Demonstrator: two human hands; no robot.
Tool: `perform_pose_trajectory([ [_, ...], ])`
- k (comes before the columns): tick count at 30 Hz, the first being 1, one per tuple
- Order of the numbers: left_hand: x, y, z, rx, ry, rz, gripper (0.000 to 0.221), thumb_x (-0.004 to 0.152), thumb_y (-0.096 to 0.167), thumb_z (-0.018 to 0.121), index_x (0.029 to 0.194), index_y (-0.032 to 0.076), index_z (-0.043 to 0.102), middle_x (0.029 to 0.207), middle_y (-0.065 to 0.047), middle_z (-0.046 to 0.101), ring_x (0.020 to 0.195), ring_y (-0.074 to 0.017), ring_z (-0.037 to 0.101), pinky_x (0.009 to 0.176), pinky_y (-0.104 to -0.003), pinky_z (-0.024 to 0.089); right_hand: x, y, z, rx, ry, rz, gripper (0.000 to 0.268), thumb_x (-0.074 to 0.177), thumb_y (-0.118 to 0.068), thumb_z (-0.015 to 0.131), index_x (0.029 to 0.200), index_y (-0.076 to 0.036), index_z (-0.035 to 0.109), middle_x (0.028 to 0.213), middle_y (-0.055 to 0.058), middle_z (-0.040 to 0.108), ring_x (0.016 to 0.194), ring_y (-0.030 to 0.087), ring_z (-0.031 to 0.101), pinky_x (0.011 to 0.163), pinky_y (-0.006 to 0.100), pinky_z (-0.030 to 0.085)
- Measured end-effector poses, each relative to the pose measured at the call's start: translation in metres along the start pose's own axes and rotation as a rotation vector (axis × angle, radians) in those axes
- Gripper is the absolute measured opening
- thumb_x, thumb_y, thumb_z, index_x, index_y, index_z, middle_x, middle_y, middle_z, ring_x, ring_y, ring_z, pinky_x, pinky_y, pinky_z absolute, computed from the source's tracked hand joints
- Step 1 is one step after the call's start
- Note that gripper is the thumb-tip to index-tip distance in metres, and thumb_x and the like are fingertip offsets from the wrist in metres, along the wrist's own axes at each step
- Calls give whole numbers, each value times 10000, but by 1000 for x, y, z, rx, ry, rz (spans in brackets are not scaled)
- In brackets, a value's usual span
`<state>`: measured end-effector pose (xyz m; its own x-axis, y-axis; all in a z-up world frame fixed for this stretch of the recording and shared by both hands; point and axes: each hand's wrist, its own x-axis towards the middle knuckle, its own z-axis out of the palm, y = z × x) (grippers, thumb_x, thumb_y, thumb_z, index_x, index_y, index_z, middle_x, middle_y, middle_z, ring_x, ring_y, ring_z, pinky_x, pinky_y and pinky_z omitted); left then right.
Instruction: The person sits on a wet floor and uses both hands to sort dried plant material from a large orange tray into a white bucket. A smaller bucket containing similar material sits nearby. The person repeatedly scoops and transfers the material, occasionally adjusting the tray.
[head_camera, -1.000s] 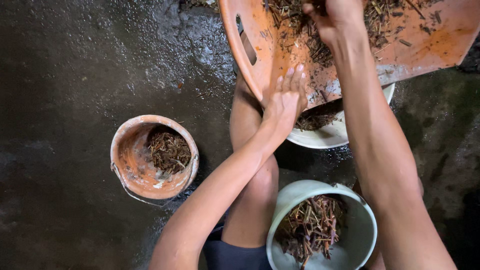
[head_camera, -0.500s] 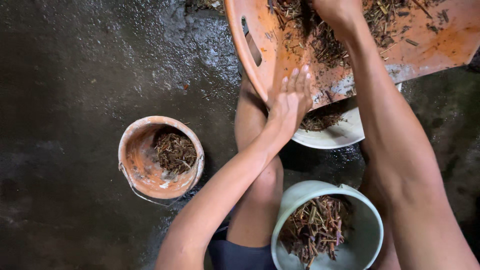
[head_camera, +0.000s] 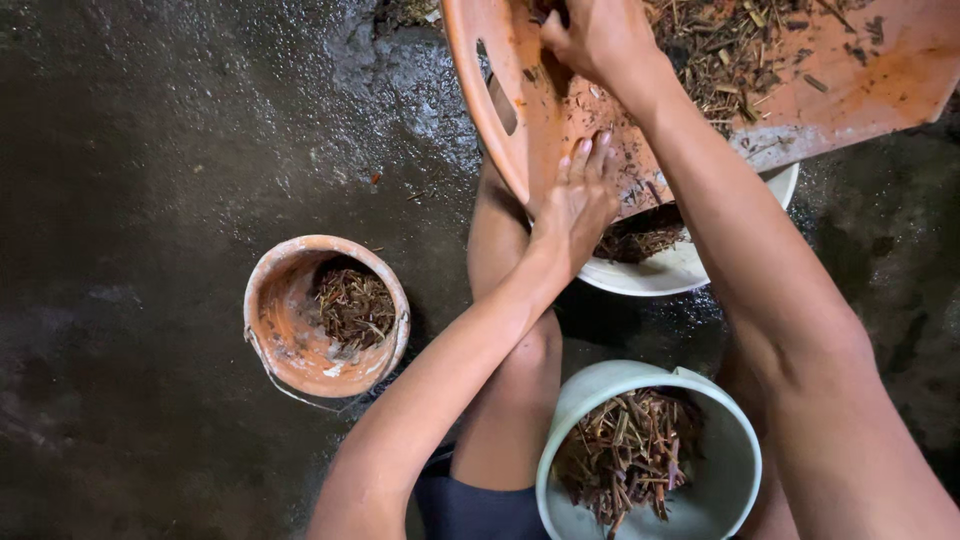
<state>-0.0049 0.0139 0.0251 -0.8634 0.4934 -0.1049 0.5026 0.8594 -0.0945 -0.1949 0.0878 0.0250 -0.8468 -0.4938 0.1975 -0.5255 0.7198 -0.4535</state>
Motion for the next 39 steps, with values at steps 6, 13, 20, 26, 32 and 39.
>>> perform_pose_trajectory([
  [6, -3, 3, 8, -56, 93, -53, 483, 960, 80, 538, 1424, -53, 527, 1569, -246, 426, 1412, -334, 522, 1121, -428, 476, -14, 11, -29, 848, 51, 578, 219, 1050, -269, 729, 944, -92, 654, 795, -20, 581, 664, 84, 540, 563, 270, 448],
  [13, -3, 5, 18, -88, 131, -45, 526, 885, 100, 580, 1386, -61, 576, 1521, -259, 477, 1364, -375, 551, 1085, -478, 502, -86, 18, -105, 1875, -53, 526, 251, 975, -326, 716, 930, -121, 578, 868, 21, 586, 681, 79, 494, 480, 196, 338],
  [20, -5, 3, 15, -47, -4, -17, 415, 889, 121, 578, 1284, -1, 621, 1571, -261, 437, 1426, -386, 486, 1124, -469, 462, -71, -23, -93, 2088, -90, 581, 337, 1154, -379, 606, 1029, -67, 630, 899, 60, 590, 696, 151, 573, 480, 233, 393],
  [26, -7, -1, 14, -214, 60, 24, 702, 833, 159, 580, 1471, -96, 437, 1564, -244, 390, 1412, -368, 463, 1123, -442, 445, -153, -100, -191, 1406, -578, 160, 566, 1036, -546, 544, 880, -18, 672, 814, 98, 700, 586, 147, 649, 487, 245, 550],
  [32, -8, -2, 5, -72, 112, 6, 692, 909, 159, 671, 1512, -70, 421, 1622, -231, 372, 1462, -346, 453, 1159, -425, 445, -219, -167, -239, 1089, -866, -464, 436, 957, -197, 680, 1284, 83, 613, 1333, 285, 613, 1179, 402, 646, 978, 454, 526],
  [39, -7, -2, -17, -161, -97, 2, 971, 788, 265, 771, 1581, -53, 311, 1649, -259, 280, 1500, -364, 335, 1139, -369, 404, -94, -76, -138, 648, -129, 262, 120, 961, -110, 717, 902, -7, 734, 753, 77, 712, 634, 107, 665, 571, 289, 535],
])
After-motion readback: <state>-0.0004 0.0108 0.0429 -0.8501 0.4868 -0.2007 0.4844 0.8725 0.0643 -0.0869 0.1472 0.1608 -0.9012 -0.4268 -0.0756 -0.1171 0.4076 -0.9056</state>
